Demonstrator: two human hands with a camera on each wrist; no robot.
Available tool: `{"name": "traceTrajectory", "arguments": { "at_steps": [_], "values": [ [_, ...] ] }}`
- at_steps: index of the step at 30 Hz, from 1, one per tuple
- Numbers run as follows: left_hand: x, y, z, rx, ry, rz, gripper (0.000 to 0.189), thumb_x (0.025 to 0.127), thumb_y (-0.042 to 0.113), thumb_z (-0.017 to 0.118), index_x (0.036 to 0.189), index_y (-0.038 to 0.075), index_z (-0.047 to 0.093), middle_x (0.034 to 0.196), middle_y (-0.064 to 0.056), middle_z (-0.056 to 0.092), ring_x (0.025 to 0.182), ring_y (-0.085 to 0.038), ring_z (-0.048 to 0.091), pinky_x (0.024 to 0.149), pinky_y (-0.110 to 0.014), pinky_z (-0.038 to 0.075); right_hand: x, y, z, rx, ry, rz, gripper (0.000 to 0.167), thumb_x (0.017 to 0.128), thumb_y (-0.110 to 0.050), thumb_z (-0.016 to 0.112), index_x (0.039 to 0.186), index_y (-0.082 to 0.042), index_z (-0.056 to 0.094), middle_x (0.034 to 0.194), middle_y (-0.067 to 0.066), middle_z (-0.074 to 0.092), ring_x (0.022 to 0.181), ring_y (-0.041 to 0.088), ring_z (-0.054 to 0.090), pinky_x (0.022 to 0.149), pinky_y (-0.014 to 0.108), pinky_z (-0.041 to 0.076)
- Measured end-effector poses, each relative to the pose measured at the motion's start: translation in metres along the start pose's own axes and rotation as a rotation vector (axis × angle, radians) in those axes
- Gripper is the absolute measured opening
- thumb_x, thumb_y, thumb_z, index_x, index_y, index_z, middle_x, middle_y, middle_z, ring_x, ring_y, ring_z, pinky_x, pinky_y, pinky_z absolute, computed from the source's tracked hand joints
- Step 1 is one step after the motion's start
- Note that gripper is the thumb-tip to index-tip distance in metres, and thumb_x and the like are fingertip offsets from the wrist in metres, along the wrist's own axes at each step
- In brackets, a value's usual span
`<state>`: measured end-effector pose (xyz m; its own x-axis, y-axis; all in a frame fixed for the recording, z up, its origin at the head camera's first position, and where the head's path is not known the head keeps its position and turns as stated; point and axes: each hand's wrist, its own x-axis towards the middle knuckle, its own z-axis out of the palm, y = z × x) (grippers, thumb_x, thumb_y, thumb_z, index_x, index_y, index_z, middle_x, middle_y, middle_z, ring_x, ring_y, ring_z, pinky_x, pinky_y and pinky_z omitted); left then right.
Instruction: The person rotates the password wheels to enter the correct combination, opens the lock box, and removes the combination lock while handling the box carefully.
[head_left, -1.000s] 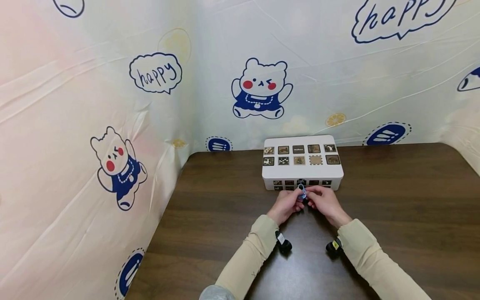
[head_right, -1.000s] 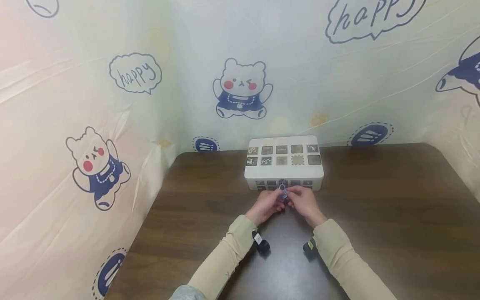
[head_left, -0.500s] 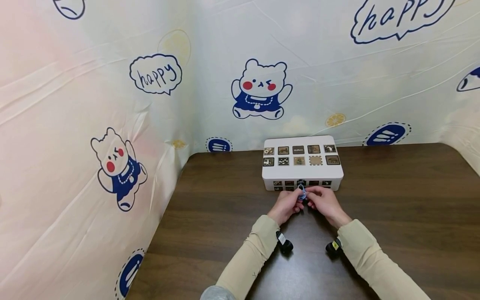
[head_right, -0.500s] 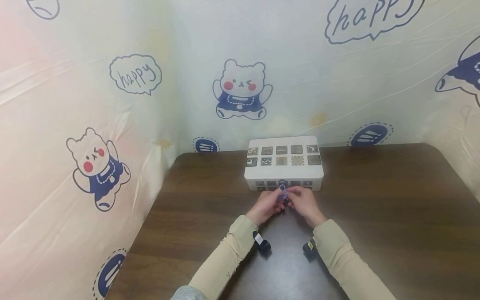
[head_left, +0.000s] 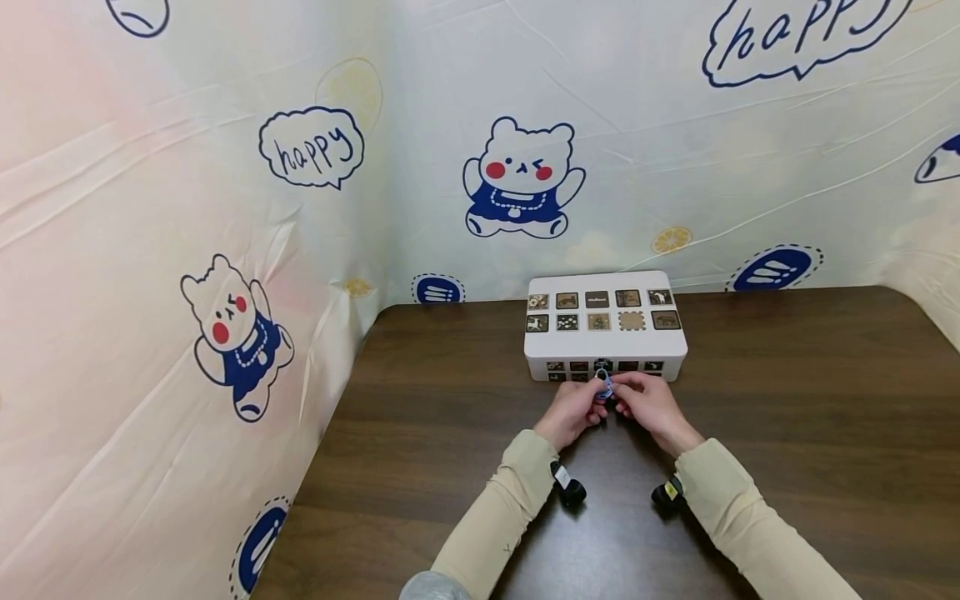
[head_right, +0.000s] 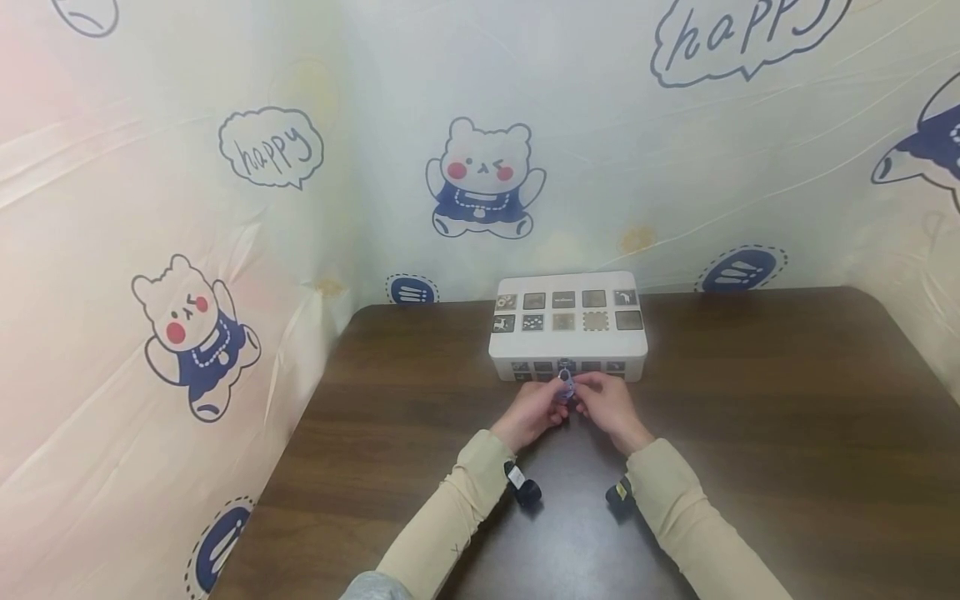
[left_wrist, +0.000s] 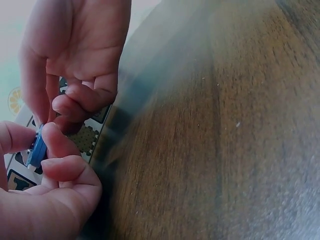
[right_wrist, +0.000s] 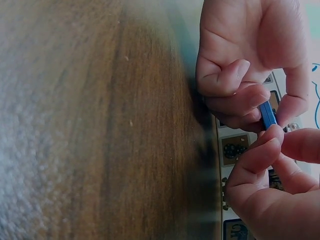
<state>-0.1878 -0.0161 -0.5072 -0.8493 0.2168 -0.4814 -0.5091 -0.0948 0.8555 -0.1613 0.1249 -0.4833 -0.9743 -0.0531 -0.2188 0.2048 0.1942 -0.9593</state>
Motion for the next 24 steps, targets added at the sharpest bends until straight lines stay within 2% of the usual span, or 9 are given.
{"name": "traceTrajectory", "arguments": {
  "at_steps": [13, 24],
  "values": [
    [0.0005, -0.0022, -0.0003, 0.008, -0.011, 0.027, 0.01, 0.084, 0.012, 0.056, 0.08, 0.007, 0.064, 0.066, 0.002, 0.054, 0.05, -0.006, 0.05, 0.045, -0.016, 0.037, 0.0009, 0.0028, 0.0001, 0.009, 0.002, -0.012, 0.031, 0.097, -0.008, 0.051, 0.121, 0.011, 0.058, 0.078, 0.002, 0.061, 0.063, 0.005, 0.056, 0.058, 0.022, 0.051],
    [-0.0027, 0.0, 0.0019, 0.022, 0.007, 0.032, 0.012, 0.085, 0.015, 0.058, 0.075, 0.008, 0.062, 0.063, 0.002, 0.053, 0.047, -0.006, 0.05, 0.044, -0.017, 0.037, 0.0013, 0.0035, -0.0003, 0.013, 0.003, -0.028, 0.031, 0.097, -0.007, 0.05, 0.12, 0.012, 0.057, 0.077, 0.0, 0.061, 0.063, 0.004, 0.056, 0.057, 0.021, 0.05]
  ]
}}
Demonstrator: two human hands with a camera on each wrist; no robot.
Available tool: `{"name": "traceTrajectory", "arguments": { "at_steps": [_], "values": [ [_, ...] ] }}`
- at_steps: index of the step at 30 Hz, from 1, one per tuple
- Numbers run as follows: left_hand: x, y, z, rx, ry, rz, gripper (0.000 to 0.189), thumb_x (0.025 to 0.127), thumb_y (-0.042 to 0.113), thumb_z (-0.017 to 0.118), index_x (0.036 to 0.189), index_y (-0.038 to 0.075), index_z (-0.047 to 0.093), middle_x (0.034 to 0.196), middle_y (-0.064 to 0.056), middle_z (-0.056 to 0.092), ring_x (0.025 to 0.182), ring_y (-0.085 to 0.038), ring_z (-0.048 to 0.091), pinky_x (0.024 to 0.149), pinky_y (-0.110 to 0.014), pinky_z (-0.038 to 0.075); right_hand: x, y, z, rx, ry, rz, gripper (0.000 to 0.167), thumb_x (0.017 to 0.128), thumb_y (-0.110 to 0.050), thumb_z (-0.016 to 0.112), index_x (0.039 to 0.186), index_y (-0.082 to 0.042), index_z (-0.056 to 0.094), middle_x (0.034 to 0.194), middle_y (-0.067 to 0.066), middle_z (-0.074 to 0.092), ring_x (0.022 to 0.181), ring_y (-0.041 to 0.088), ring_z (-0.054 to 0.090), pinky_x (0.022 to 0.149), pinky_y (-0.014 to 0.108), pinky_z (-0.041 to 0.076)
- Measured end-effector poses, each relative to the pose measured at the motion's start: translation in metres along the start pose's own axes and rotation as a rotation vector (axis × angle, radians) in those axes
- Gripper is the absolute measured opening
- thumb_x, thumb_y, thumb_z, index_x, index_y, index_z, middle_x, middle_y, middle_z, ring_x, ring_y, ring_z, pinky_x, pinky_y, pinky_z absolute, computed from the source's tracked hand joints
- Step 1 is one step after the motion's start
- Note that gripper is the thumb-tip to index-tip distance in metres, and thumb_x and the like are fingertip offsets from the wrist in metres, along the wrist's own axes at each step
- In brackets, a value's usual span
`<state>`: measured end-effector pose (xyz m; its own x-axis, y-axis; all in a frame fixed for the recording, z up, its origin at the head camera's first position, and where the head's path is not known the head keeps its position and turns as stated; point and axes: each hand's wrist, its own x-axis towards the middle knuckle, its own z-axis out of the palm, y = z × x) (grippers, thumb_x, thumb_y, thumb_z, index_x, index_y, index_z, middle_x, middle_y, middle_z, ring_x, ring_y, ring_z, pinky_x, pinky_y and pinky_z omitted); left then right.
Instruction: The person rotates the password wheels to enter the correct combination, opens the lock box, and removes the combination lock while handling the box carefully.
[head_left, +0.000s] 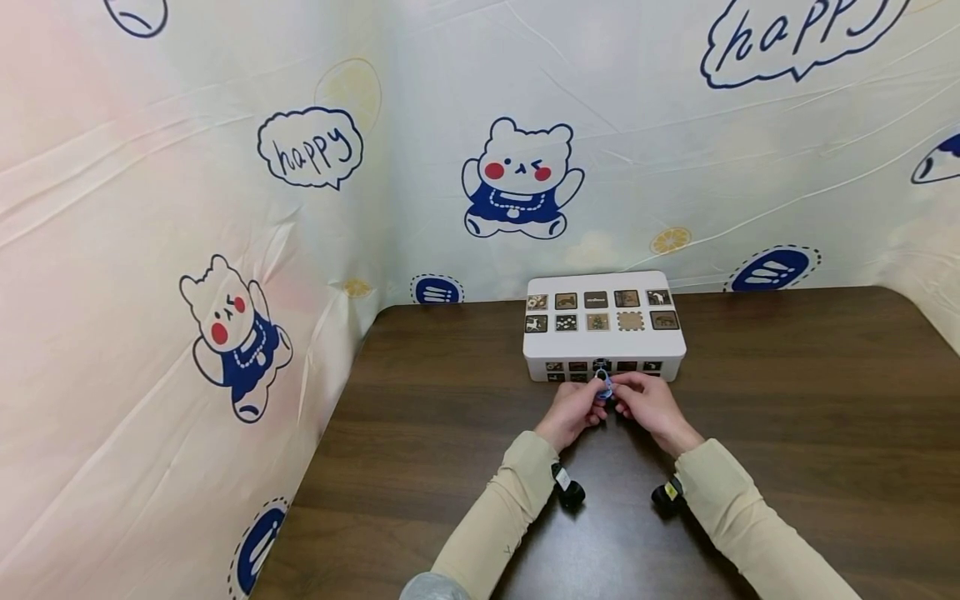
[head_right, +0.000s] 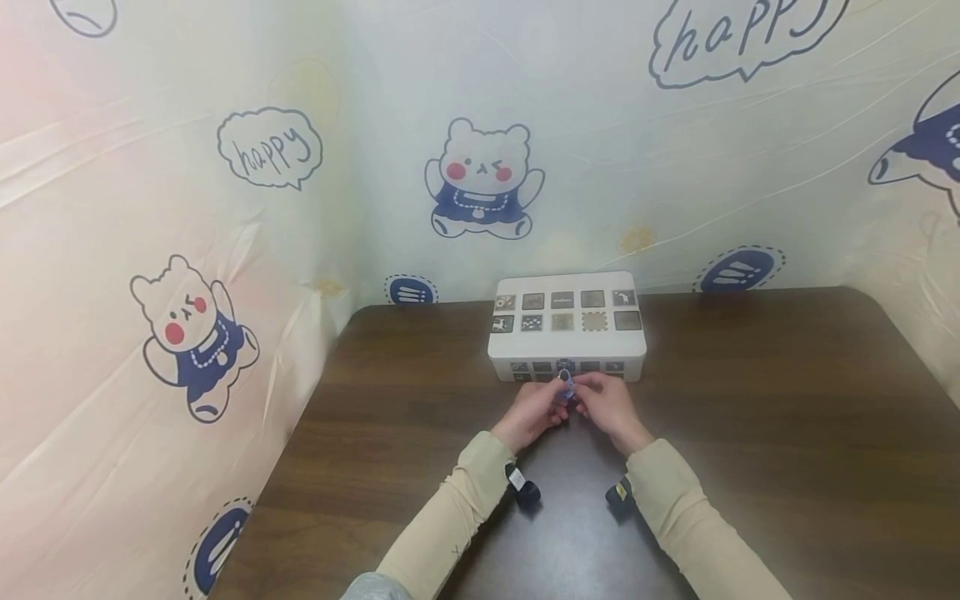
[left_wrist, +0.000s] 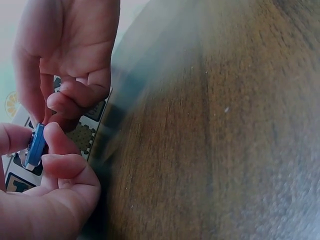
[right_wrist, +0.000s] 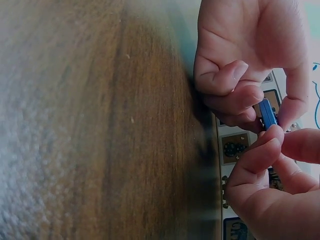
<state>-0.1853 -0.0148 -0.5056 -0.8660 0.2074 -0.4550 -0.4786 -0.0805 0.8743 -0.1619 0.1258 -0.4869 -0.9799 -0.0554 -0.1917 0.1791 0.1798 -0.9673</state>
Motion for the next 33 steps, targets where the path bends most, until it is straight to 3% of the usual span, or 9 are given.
{"name": "traceTrajectory", "arguments": {
  "at_steps": [33],
  "values": [
    [0.0023, -0.0008, -0.0034, 0.015, -0.014, -0.012, 0.014, 0.088, 0.016, 0.058, 0.084, 0.005, 0.066, 0.069, 0.001, 0.056, 0.052, -0.007, 0.052, 0.046, -0.017, 0.038, 0.002, 0.0, 0.001, -0.02, 0.001, 0.001, 0.03, 0.097, -0.007, 0.051, 0.12, 0.011, 0.058, 0.079, 0.004, 0.062, 0.063, 0.005, 0.056, 0.058, 0.023, 0.051]
  ]
}}
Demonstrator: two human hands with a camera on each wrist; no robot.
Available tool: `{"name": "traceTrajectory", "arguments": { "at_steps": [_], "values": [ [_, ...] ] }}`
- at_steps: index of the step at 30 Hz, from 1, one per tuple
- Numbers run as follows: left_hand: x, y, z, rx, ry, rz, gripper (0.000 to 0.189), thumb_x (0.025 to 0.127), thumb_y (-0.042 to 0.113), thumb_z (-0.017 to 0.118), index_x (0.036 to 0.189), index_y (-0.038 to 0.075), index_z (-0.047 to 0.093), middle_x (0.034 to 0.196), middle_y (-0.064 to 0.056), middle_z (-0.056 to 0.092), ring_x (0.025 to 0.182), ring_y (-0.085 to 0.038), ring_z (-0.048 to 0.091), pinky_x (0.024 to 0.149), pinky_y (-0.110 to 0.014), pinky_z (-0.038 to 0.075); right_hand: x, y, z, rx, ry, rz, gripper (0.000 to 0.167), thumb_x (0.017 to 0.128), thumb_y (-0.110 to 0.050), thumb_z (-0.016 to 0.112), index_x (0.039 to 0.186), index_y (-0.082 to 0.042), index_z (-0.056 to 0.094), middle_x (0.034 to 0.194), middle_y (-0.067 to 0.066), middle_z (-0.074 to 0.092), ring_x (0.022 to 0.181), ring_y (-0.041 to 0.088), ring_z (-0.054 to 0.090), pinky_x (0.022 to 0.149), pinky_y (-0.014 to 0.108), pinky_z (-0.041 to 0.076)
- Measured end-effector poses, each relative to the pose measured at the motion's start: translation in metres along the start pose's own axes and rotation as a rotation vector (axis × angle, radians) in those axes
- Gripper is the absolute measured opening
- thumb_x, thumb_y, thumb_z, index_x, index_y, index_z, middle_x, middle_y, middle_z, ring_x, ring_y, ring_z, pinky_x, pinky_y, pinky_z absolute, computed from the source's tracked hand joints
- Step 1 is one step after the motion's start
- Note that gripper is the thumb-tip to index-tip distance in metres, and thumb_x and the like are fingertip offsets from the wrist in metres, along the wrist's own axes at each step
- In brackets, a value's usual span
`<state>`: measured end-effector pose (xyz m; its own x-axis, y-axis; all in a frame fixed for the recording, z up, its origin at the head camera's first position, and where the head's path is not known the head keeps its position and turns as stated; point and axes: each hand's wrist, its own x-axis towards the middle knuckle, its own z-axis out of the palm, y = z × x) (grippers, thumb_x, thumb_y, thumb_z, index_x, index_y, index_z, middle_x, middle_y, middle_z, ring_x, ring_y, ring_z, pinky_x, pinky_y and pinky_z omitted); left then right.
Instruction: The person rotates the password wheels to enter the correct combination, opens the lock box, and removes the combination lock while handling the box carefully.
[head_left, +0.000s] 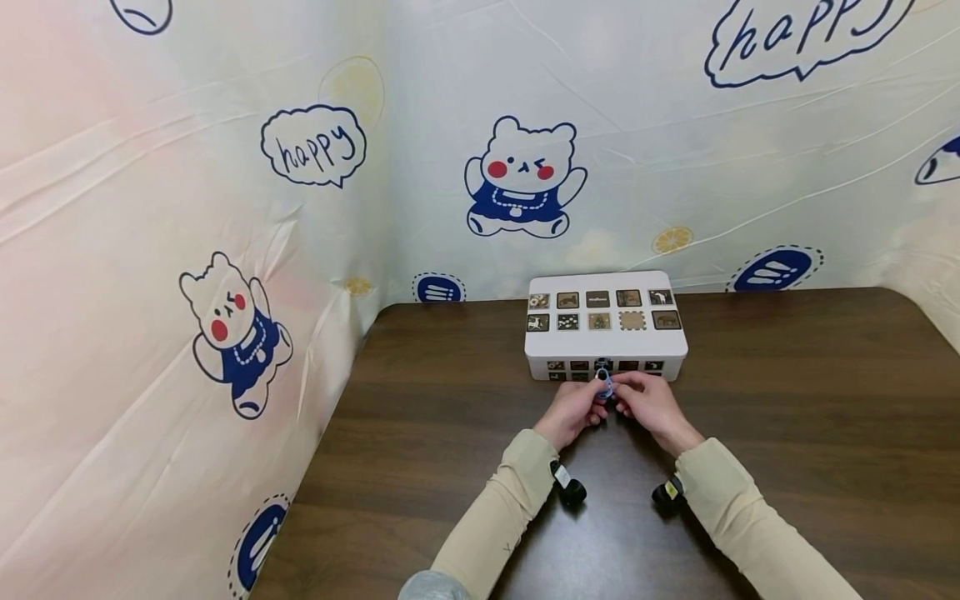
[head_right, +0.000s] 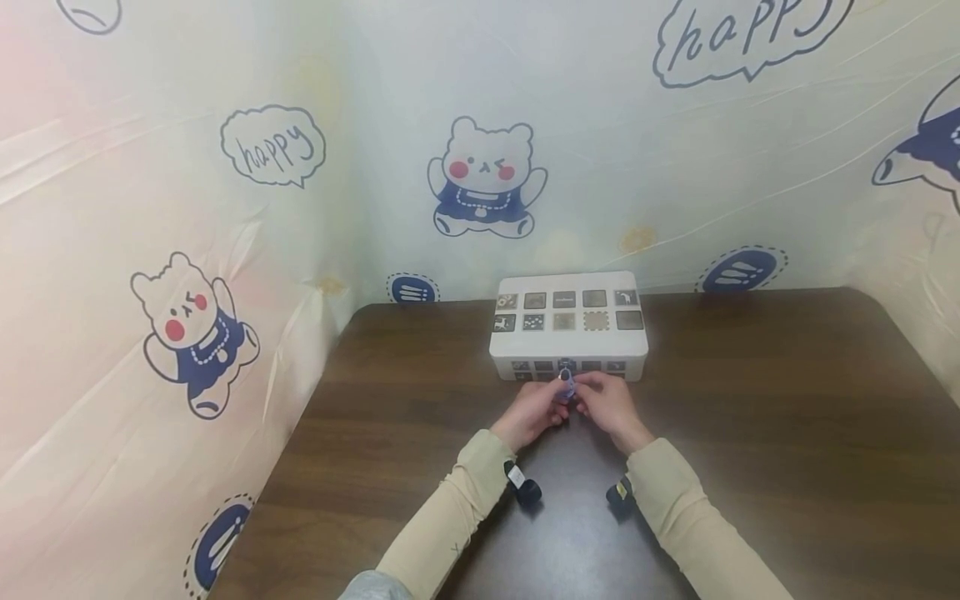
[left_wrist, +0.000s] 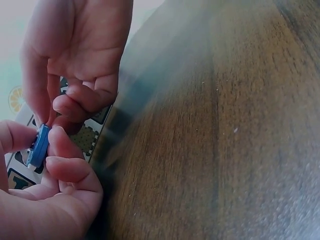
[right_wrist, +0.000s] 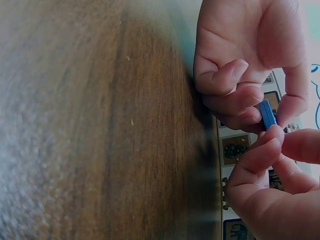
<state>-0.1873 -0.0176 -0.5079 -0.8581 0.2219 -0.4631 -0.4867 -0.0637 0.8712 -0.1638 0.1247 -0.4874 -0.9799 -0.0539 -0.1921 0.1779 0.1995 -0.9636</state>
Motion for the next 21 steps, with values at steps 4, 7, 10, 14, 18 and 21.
{"name": "traceTrajectory", "arguments": {
  "at_steps": [4, 7, 10, 14, 18, 21],
  "values": [
    [-0.0001, -0.0003, -0.0005, 0.0, -0.008, 0.002, 0.013, 0.088, 0.016, 0.058, 0.083, 0.006, 0.065, 0.069, 0.001, 0.056, 0.052, -0.007, 0.052, 0.046, -0.017, 0.038, -0.0003, 0.0007, 0.0005, 0.008, 0.003, -0.001, 0.03, 0.096, -0.006, 0.051, 0.12, 0.011, 0.058, 0.078, 0.003, 0.062, 0.062, 0.004, 0.056, 0.057, 0.022, 0.051],
    [0.0001, -0.0007, -0.0011, -0.001, -0.015, 0.006, 0.013, 0.087, 0.016, 0.059, 0.081, 0.007, 0.065, 0.069, 0.001, 0.055, 0.052, -0.007, 0.052, 0.046, -0.017, 0.038, -0.0007, 0.0005, 0.0009, 0.011, 0.004, -0.003, 0.03, 0.096, -0.005, 0.051, 0.12, 0.012, 0.058, 0.077, 0.003, 0.061, 0.062, 0.004, 0.055, 0.057, 0.022, 0.051],
    [0.0004, -0.0011, -0.0014, -0.001, -0.022, 0.008, 0.012, 0.087, 0.016, 0.059, 0.081, 0.007, 0.064, 0.069, 0.001, 0.055, 0.052, -0.007, 0.052, 0.046, -0.017, 0.038, -0.001, 0.0, 0.0009, 0.011, 0.005, 0.0, 0.03, 0.096, -0.005, 0.051, 0.12, 0.011, 0.058, 0.078, 0.003, 0.061, 0.062, 0.005, 0.055, 0.057, 0.022, 0.051],
    [0.001, -0.0018, -0.0019, 0.003, -0.029, 0.011, 0.01, 0.086, 0.016, 0.06, 0.081, 0.008, 0.064, 0.069, 0.002, 0.056, 0.052, -0.007, 0.052, 0.046, -0.017, 0.039, -0.0012, -0.0008, 0.0006, 0.006, 0.001, 0.006, 0.03, 0.097, -0.006, 0.051, 0.12, 0.011, 0.058, 0.079, 0.004, 0.062, 0.062, 0.005, 0.056, 0.058, 0.023, 0.051],
    [0.0012, -0.0017, -0.003, -0.003, -0.037, 0.002, 0.009, 0.085, 0.015, 0.06, 0.081, 0.008, 0.064, 0.07, 0.002, 0.057, 0.052, -0.007, 0.052, 0.046, -0.016, 0.039, -0.0012, -0.0012, 0.0003, 0.003, -0.003, 0.008, 0.031, 0.097, -0.007, 0.051, 0.121, 0.011, 0.058, 0.08, 0.004, 0.062, 0.063, 0.005, 0.056, 0.058, 0.024, 0.051],
    [0.0013, -0.0015, -0.0038, -0.01, -0.041, -0.008, 0.009, 0.085, 0.015, 0.06, 0.082, 0.008, 0.065, 0.071, 0.002, 0.058, 0.053, -0.007, 0.053, 0.046, -0.016, 0.039, -0.0012, -0.0012, 0.0002, 0.002, -0.003, 0.008, 0.031, 0.097, -0.007, 0.051, 0.121, 0.01, 0.058, 0.08, 0.003, 0.062, 0.063, 0.005, 0.056, 0.058, 0.024, 0.052]
  ]
}}
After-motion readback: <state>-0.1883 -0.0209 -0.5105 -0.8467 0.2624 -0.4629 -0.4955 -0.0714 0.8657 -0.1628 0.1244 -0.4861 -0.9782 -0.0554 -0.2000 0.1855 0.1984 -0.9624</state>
